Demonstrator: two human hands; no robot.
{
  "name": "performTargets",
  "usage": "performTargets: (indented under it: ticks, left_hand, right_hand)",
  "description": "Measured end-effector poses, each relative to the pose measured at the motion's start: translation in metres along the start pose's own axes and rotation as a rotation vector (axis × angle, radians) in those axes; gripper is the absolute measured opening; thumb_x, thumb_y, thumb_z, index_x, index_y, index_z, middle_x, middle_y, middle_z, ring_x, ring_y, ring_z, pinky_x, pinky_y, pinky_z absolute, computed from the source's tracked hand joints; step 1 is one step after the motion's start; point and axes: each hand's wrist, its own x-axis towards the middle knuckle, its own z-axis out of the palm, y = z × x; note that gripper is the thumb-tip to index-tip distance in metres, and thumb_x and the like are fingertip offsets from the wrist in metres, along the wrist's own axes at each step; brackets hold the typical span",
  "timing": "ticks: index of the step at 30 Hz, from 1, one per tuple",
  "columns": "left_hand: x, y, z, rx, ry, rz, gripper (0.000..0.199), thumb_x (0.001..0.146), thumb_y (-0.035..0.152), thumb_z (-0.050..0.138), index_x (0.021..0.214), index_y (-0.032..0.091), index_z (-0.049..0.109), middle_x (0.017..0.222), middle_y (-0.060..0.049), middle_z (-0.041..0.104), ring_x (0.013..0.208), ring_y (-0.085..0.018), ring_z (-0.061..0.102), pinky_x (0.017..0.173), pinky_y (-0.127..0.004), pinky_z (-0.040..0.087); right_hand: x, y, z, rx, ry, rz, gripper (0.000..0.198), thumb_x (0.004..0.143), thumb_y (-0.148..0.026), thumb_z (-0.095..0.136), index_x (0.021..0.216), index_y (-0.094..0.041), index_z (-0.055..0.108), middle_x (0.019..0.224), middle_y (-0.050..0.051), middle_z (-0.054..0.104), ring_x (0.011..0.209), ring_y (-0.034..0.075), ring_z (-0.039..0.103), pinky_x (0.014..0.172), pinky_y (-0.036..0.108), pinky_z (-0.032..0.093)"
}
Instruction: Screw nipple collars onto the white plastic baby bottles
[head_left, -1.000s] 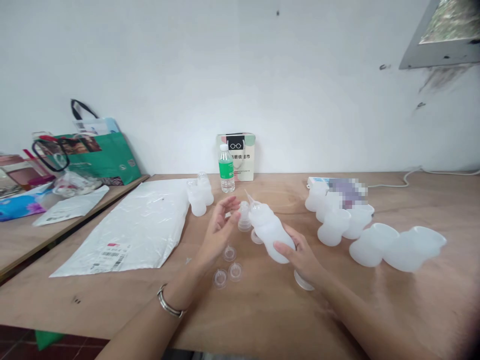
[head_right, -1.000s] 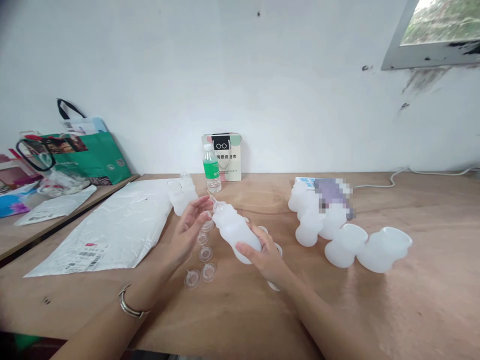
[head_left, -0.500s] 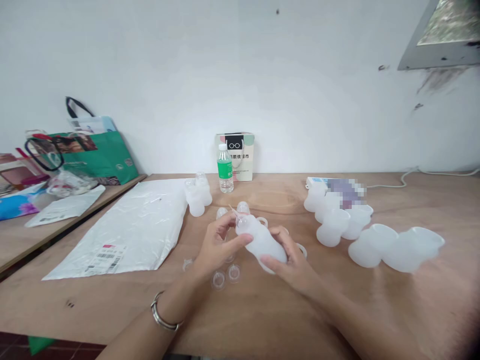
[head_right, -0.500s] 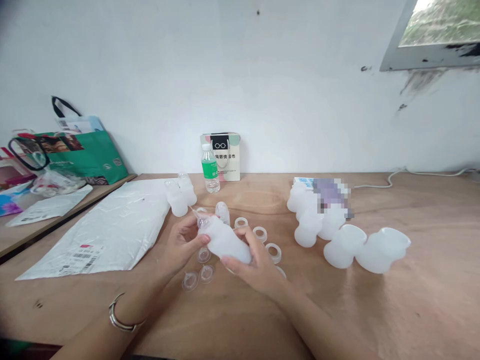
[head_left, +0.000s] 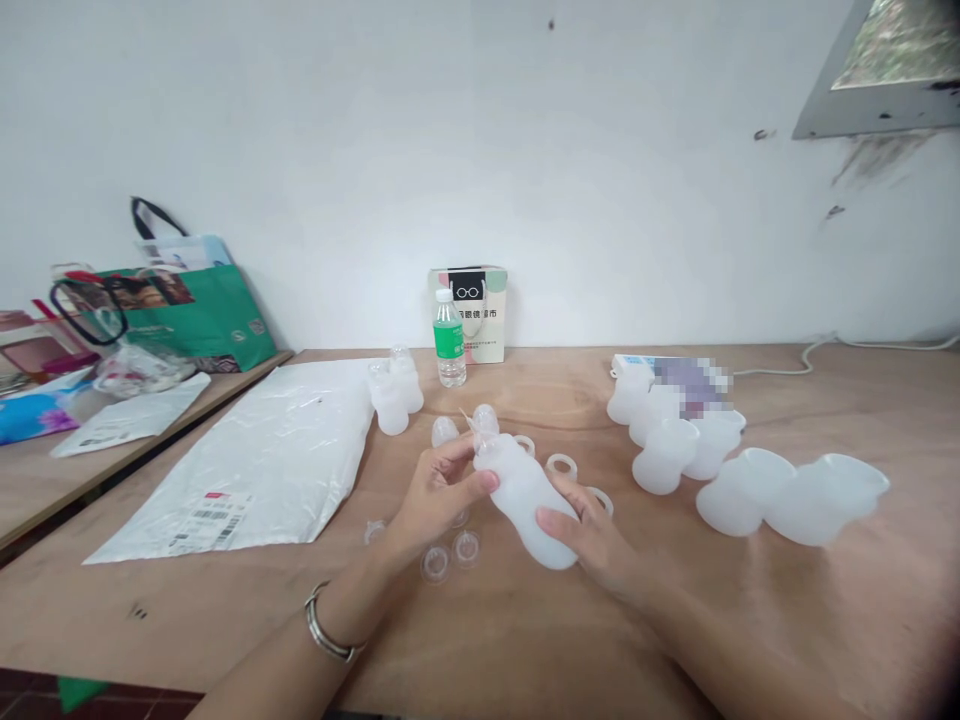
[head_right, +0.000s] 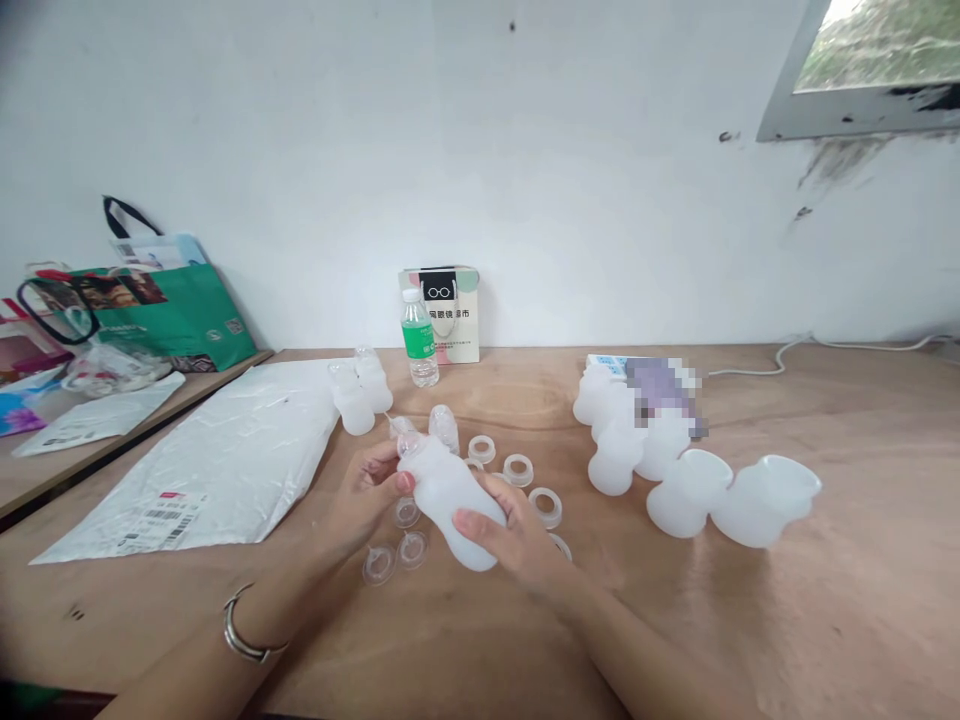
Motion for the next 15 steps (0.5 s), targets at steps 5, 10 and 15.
performTargets:
  ticks: [5,10,15]
  left_hand:
    - [-0.005,-0.003,0.007,0.075,-0.003,0.017,0.042,0.074,0.053,0.062,0.099,0.02,0.069,0.1,-0.009,0.065,0.099,-0.029,0.057,0.085,-0.041,0.046]
    - [-0.003,-0.001,0.006,0.144,-0.004,0.054,0.042,0.077,0.053,0.059,0.103,0.022,0.068,0.102,-0.009,0.066,0.1,-0.028,0.057,0.089,-0.041,0.045]
    - [0.011,0.001,-0.023,0.381,0.168,0.133,0.05,0.09,0.054,0.031,0.118,0.022,0.057,0.12,-0.01,0.058,0.111,-0.025,0.052,0.095,-0.04,0.039]
  right_hand:
    - [0.002,0.005,-0.005,0.286,-0.106,0.125,0.044,0.065,-0.059,0.061,0.077,-0.017,0.058,0.059,0.001,0.055,0.043,0.01,0.045,0.038,0.022,0.029]
    - [0.004,0.008,-0.003,0.368,-0.144,0.115,0.043,0.069,-0.057,0.058,0.081,-0.016,0.057,0.055,0.001,0.058,0.039,0.01,0.046,0.037,0.022,0.031]
    - [0.006,0.006,0.0,0.231,0.033,-0.015,0.047,0.075,-0.056,0.055,0.102,-0.018,0.056,0.076,0.005,0.065,0.056,0.014,0.056,0.048,0.025,0.042]
